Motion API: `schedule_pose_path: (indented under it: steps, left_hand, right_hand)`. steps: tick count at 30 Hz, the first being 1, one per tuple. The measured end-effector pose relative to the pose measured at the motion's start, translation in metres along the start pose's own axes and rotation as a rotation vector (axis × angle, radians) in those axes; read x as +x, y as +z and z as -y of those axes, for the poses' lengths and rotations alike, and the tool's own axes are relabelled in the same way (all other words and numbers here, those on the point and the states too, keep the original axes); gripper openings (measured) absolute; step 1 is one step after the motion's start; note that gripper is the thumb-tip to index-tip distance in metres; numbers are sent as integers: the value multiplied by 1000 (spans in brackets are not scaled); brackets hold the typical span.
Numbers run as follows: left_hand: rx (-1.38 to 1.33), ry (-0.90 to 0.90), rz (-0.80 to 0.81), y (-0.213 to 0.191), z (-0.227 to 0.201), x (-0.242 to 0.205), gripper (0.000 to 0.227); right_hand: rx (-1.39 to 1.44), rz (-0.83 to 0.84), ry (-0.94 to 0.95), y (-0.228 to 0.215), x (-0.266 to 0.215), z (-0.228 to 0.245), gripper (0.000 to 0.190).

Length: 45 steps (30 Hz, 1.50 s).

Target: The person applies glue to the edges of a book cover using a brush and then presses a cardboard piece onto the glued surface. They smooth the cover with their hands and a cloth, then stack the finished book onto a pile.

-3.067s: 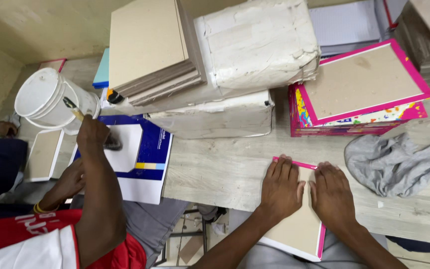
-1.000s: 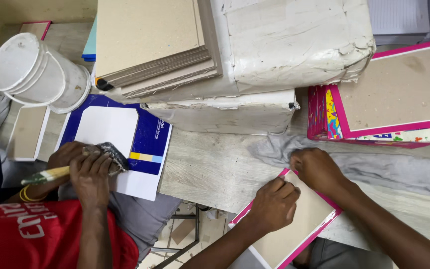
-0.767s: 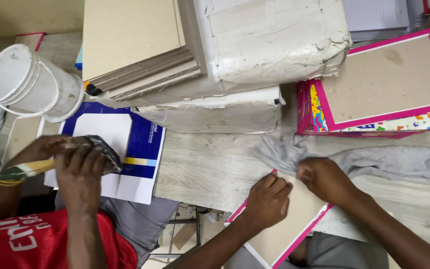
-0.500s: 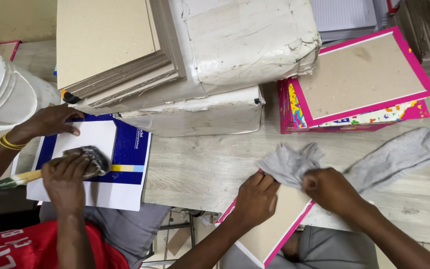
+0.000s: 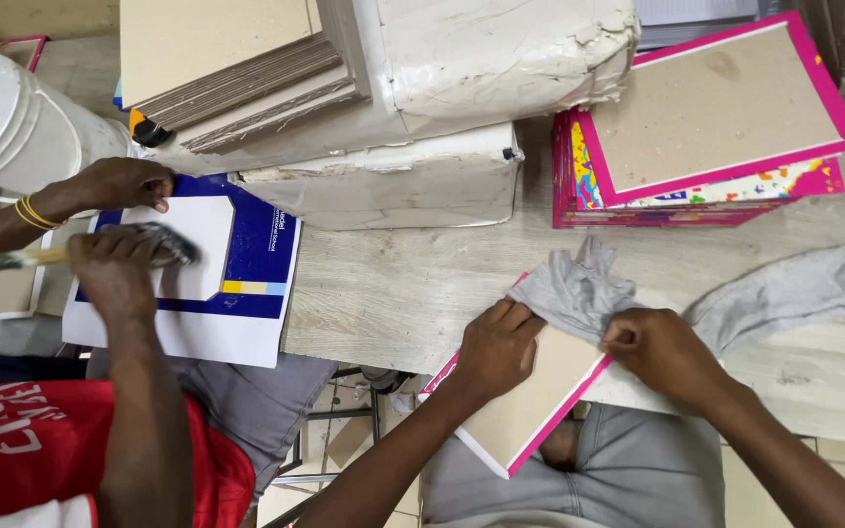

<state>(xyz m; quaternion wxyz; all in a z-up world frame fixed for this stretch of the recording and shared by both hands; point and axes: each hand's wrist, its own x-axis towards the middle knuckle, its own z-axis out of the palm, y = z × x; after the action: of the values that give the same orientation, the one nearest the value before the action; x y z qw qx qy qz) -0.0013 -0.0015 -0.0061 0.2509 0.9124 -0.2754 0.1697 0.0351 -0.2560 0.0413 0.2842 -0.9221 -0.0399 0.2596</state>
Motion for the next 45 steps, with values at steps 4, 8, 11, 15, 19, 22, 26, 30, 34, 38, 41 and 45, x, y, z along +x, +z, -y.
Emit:
schedule_pose_path:
  steps: [4, 8, 11, 15, 19, 22, 26, 30, 34, 38, 41, 45]
  left_hand:
    - [-344, -160, -110, 0, 8, -4, 40]
    - [-646, -566, -288, -35, -5, -15, 31]
    - [-402, -836, -221, -63, -15, -44, 30]
    - [-106, -1065, -20, -70, -33, -81, 15]
    - [4, -1067, -30, -55, -25, -109, 35]
    - [-243, -1282, 57, -74, -20, -112, 46]
    - [-1127, -1468, -279, -55, 11, -143, 26]
    - [-1224, -1286, -46, -71, 10, -142, 13]
    - [-927, -1011, 55, -120, -25, -88, 15]
    - [-832, -884, -19, -137, -58, -43, 16]
    - [-876, -845, -85, -133, -61, -29, 13]
    - [-822, -653, 168, -152, -65, -12, 24]
  right_hand:
    - [197, -245, 88, 0, -22, -71, 12]
    - [411, -410, 347, -31, -34, -93, 54]
    - [561, -617, 65, -35, -45, -90, 52]
    - [364, -753, -56, -18, -54, -48, 38]
    - [385, -436, 53, 25, -25, -32, 24]
    - [339, -410, 32, 34, -28, -3, 27]
    - [223, -453, -151, 39, -31, 16, 27]
    - [355, -226, -238, 32, -47, 56, 22]
    - [65, -237, -729, 30, -58, 96, 41]
    - [-16, -172, -902, 25, -55, 112, 43]
    - [-114, -76, -793, 13, -51, 109, 22]
    - [-19, 68, -397, -11, -71, 112, 23]
